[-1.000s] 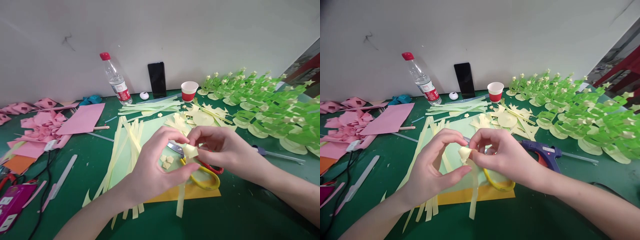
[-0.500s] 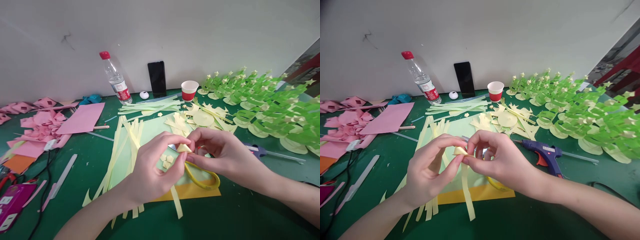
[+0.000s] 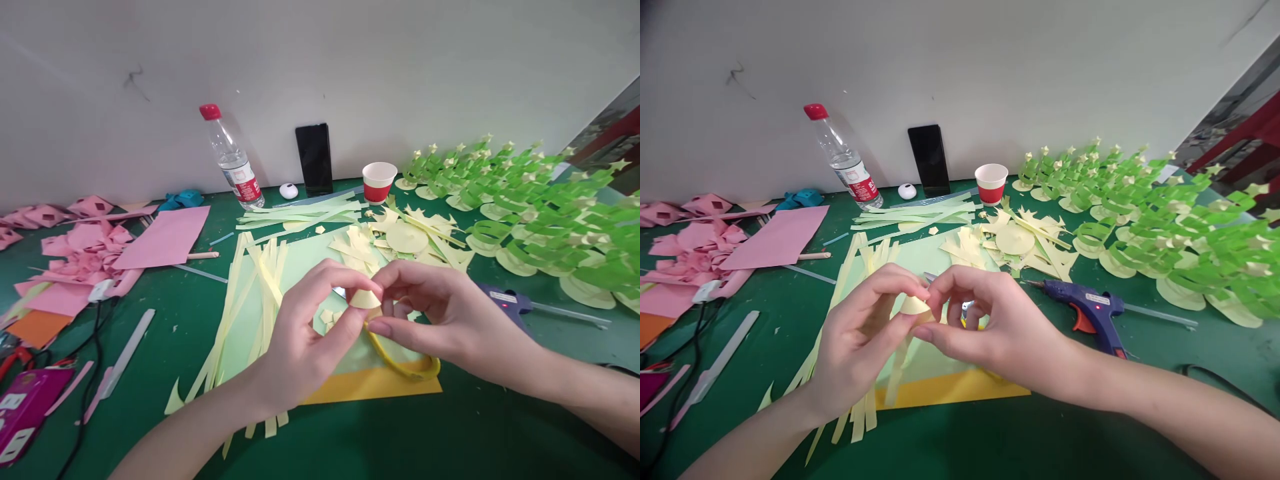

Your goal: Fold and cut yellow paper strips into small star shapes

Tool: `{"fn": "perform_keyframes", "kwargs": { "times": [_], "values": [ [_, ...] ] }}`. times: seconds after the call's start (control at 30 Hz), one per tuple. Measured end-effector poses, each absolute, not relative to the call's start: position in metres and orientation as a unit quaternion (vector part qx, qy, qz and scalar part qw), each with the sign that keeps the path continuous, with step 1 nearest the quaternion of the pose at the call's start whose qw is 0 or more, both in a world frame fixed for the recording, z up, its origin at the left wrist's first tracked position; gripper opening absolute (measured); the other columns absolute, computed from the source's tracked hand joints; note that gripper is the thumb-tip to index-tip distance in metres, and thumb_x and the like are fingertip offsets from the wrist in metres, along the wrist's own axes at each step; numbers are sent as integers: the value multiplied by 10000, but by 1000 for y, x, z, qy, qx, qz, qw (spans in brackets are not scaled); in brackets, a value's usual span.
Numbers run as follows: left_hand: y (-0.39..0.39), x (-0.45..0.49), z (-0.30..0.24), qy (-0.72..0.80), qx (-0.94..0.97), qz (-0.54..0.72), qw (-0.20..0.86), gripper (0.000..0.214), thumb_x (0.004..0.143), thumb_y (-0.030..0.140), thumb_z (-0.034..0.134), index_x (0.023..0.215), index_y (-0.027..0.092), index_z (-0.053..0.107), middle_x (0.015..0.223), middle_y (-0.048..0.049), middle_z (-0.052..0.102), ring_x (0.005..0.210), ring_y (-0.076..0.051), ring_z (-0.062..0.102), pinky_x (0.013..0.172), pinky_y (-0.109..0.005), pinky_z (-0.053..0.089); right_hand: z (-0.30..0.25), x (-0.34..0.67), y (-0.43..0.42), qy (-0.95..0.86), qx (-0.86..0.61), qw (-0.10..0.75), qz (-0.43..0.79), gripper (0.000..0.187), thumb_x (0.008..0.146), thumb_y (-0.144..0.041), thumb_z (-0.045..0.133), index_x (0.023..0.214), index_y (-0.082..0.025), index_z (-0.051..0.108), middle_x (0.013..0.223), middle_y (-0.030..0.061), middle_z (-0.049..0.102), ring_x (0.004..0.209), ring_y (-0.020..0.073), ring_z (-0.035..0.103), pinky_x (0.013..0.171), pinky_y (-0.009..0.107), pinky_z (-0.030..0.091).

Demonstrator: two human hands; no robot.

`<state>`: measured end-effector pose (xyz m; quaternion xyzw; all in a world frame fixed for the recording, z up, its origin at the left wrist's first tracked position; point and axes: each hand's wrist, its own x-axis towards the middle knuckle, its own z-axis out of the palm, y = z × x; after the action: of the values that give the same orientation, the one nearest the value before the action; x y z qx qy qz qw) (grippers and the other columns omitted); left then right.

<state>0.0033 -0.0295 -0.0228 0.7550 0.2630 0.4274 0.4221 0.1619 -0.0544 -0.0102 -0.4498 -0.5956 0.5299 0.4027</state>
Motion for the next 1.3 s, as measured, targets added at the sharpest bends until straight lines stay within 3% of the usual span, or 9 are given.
{"fn": "perform_keyframes", "kwargs": {
  "times": [0.13,0.47,0.7,1.0,1.1,1.3],
  "values": [
    [-29,5,-27,247,769,454,377,208,828,41,480,886,220,569,898,-21,567,867,-143,558,755,-252,497,-11,161,-56,-628,-433,384,520,19,763,-188,579,745,-184,580,703,-5,601,573,94,495,489,186,409],
    [-32,6,-34,205,739,498,406,237,791,0,520,862,221,473,803,20,557,745,-106,554,713,-240,495,-15,160,-59,-655,-414,360,519,160,794,-168,490,640,-165,532,554,-42,437,486,66,324,404,178,278],
    [-32,5,-32,207,741,491,409,289,767,-16,535,947,209,507,885,-9,572,830,-123,564,789,-258,491,-10,162,-60,-645,-433,364,513,191,813,-230,460,649,-164,531,547,-31,437,483,72,354,405,182,311],
    [-32,4,-28,197,748,493,398,263,715,19,644,830,211,506,922,-8,629,881,-142,604,842,-301,499,-11,162,-60,-628,-435,414,495,180,793,-185,466,620,-171,513,512,-47,427,453,60,356,394,168,304],
    [-31,5,-26,189,768,482,375,164,734,92,658,745,196,531,985,-34,638,908,-158,606,865,-308,491,-10,162,-59,-622,-447,425,483,177,778,-183,472,603,-178,506,502,-49,420,443,61,348,385,170,293],
    [-31,4,-24,213,712,488,457,122,879,118,507,935,220,542,910,4,664,893,-114,622,855,-250,506,-10,167,-61,-629,-448,425,472,180,775,-197,491,596,-185,511,515,-32,479,449,69,394,392,169,314]
  ]
}}
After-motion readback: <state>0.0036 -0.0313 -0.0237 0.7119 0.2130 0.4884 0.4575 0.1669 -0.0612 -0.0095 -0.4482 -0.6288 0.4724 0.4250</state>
